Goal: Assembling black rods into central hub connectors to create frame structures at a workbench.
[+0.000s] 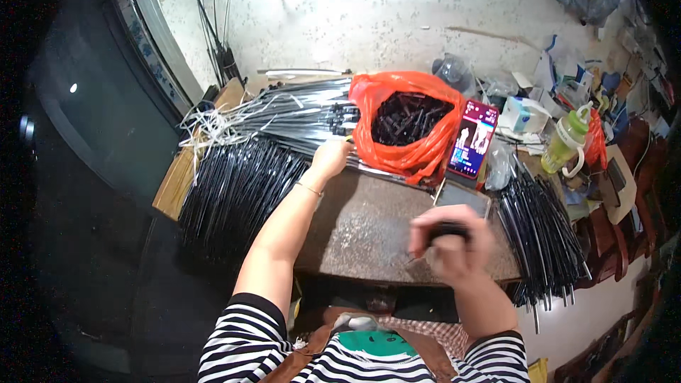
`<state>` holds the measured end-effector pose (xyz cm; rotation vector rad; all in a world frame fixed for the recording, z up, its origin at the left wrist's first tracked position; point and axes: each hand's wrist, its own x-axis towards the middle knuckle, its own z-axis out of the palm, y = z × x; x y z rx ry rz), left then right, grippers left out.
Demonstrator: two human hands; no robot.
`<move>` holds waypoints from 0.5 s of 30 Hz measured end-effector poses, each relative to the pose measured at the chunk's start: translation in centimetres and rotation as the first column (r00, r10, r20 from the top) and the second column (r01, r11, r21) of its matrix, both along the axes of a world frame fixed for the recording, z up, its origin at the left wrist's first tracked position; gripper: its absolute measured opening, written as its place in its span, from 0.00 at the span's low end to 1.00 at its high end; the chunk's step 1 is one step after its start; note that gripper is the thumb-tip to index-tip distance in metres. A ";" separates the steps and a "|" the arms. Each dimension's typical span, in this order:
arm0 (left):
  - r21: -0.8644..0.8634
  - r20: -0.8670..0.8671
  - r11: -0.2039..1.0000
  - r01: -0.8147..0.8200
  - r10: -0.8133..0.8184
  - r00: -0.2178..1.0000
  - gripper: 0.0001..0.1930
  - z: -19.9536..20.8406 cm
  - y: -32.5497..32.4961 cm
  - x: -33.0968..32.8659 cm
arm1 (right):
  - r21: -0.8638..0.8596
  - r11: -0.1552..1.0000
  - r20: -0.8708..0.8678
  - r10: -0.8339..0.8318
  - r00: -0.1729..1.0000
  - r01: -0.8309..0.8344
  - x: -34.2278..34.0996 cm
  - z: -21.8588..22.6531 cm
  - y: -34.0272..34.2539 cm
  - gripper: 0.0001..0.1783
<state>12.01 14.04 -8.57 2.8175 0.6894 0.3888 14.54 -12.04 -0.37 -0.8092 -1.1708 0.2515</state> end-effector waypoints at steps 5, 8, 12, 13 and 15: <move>0.333 -0.386 0.864 0.379 -0.241 0.890 0.11 -1.0 1.7 1.4 | -0.044 0.998 0.041 0.038 0.998 -0.036 0.2 -0.2 0.9 0.22; 0.373 -0.273 0.852 0.368 -0.278 0.921 0.10 -1.7 3.1 1.1 | -0.046 0.999 0.021 0.031 0.999 -0.030 0.1 0.3 2.0 0.23; 0.228 -0.347 0.912 0.341 -0.251 0.904 0.08 -1.3 3.2 0.9 | 0.109 0.994 -0.081 0.033 0.996 -0.024 0.3 -0.6 3.3 0.12; 0.240 -0.354 0.906 0.349 -0.253 0.900 0.08 -1.2 3.3 0.9 | 0.100 0.995 -0.127 0.002 0.992 0.011 0.3 -0.7 3.6 0.10; 0.445 -0.257 0.808 0.386 -0.298 0.919 0.07 -1.1 3.3 0.6 | 0.116 0.986 -0.117 -0.104 0.988 0.118 0.4 0.1 3.6 0.10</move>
